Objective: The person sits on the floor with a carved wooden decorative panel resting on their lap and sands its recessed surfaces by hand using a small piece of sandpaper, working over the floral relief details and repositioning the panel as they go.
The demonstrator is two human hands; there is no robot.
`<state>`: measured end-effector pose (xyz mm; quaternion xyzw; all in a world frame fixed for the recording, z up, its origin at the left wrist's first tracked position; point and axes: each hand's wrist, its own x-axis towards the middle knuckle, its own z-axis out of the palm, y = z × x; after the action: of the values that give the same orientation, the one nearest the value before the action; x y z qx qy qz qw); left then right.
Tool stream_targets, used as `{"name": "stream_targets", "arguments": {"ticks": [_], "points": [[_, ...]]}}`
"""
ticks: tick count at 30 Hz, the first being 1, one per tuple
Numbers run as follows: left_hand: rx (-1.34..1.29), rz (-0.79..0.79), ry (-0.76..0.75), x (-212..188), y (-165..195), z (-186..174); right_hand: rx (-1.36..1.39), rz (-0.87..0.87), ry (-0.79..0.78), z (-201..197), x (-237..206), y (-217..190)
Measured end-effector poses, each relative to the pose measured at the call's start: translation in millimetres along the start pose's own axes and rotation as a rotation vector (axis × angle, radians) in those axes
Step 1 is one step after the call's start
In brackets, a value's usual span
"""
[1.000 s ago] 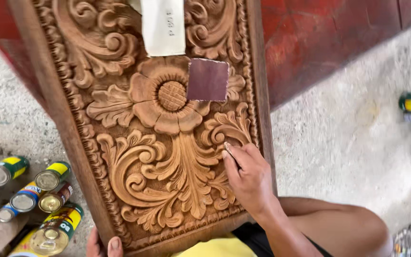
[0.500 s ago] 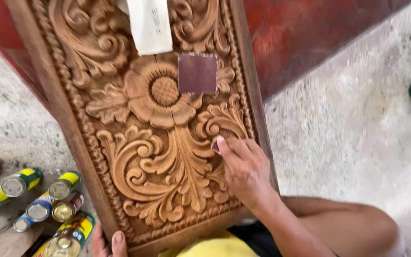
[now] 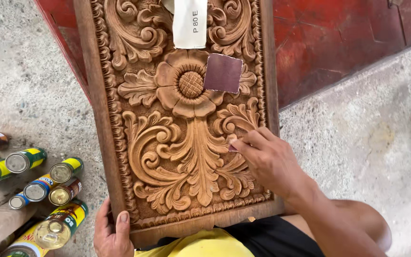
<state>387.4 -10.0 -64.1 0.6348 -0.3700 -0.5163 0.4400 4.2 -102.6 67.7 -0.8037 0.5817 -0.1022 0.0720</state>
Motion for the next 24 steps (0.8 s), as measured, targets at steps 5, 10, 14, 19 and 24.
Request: {"name": "stream_targets", "arguments": {"ticks": [5,10,14,19,24], "points": [[-0.063,0.085,-0.042,0,-4,0,0.046,0.111,0.089,9,13,-27],[-0.08,0.092,0.042,0,-17,3,0.293,0.474,0.086,10,8,-48],[-0.124,0.115,0.018,2,-23,1,0.289,0.521,0.169,12,4,-51],[-0.133,0.103,0.05,-2,-21,0,0.442,0.626,0.136,23,6,-55],[-0.032,0.042,0.047,-4,-11,4,0.289,0.531,0.235,20,5,-58]]}}
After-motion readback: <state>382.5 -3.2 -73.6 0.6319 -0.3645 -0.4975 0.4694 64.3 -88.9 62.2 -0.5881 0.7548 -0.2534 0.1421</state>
